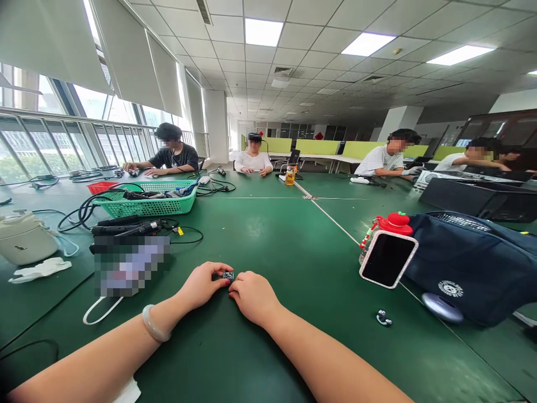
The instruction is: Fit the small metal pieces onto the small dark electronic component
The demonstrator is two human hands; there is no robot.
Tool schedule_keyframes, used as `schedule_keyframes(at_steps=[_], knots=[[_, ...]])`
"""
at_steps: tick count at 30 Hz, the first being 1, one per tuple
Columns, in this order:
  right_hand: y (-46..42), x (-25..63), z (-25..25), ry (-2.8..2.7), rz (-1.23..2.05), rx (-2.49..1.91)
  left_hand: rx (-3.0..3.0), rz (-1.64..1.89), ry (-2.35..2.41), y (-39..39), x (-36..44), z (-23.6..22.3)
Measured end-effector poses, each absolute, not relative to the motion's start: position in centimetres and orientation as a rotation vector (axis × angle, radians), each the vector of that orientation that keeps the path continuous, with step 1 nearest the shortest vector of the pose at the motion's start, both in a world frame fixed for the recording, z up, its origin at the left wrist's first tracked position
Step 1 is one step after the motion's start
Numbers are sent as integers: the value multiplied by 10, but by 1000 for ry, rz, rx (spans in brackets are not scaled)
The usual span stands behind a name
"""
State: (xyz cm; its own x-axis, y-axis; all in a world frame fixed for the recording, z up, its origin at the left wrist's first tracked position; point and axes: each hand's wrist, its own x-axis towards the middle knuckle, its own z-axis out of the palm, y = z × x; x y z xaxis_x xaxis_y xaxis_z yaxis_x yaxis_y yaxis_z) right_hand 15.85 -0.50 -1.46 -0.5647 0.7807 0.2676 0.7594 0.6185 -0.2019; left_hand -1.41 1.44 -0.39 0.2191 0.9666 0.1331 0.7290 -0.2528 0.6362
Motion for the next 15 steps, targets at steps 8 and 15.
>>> schedule_keyframes(at_steps=[8,15], knots=[[-8,165,-9,-2494,171,-1197,2067,714,1553,14,-14,-4],[-6,200,30,-2284,115,-1066,2075,696,1580,12,-13,0]])
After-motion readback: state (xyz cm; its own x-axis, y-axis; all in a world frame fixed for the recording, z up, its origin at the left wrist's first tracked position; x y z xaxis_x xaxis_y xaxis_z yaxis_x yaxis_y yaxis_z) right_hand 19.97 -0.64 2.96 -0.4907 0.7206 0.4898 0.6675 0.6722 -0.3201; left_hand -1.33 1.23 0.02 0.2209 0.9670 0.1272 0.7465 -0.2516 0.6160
